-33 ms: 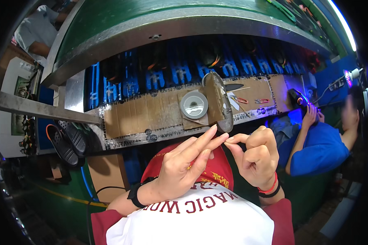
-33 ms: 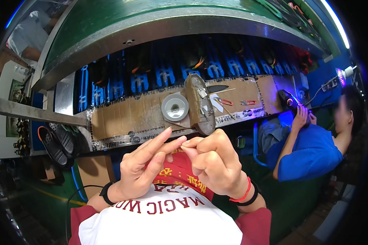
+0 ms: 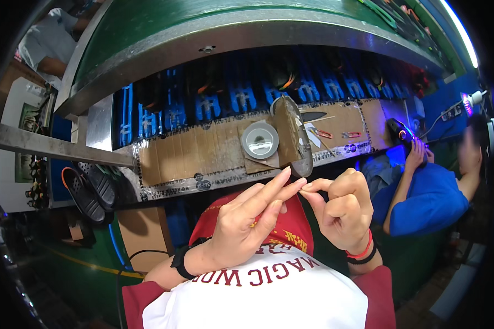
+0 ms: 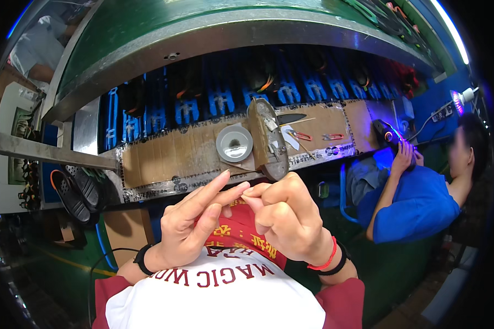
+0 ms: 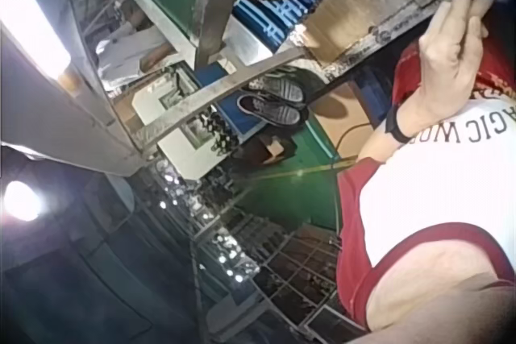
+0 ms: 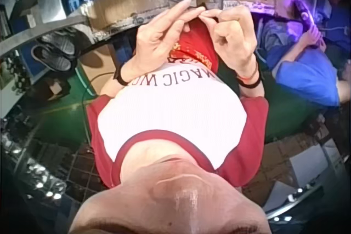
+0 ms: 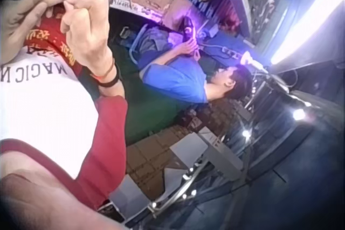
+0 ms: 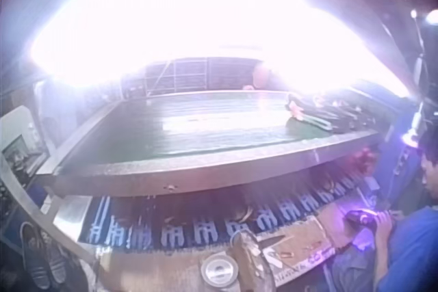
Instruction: Applying adhesive to the bottom of shoe soles at a manufacturing workstation.
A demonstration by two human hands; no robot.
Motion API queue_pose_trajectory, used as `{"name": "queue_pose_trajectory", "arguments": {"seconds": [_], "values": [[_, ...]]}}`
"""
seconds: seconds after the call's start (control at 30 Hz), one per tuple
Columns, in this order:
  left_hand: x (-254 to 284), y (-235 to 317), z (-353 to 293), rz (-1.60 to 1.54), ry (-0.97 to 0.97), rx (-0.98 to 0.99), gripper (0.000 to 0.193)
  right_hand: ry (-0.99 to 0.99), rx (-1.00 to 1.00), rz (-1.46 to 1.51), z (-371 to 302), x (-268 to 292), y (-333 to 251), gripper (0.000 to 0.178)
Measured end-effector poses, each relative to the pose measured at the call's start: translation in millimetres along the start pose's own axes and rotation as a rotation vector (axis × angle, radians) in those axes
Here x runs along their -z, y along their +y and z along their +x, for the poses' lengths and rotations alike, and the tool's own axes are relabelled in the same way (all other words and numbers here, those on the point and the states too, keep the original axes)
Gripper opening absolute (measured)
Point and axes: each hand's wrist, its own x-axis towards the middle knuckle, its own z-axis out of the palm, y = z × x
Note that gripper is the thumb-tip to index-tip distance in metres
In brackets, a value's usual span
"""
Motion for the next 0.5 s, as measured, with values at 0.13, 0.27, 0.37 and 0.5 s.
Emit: {"name": "queue_pose_trajectory", "arguments": {"seconds": [0.13, 0.27, 0.37, 0.5], "values": [[-1.5, -2.9, -1.1, -0.020, 0.007, -0.008, 0.040, -0.083, 0.010, -0.057, -0.4, 1.8, -1.3, 0.041], [-1.6, -2.0, -0.1, 0.029, -0.012, -0.031, 0.040, -0.108, 0.018, -0.032, -1.5, 3.7, -0.8, 0.039], [-1.1, -0.3, -0.2, 0.085, -0.022, -0.041, 0.040, -0.155, 0.029, -0.024, 1.8, 5.4, -3.2, 0.037], [-1.6, -0.2, 0.7, 0.136, -0.016, -0.092, 0.042, -0.184, 0.073, -0.055, 3.8, 3.5, -3.1, 0.036]]}}
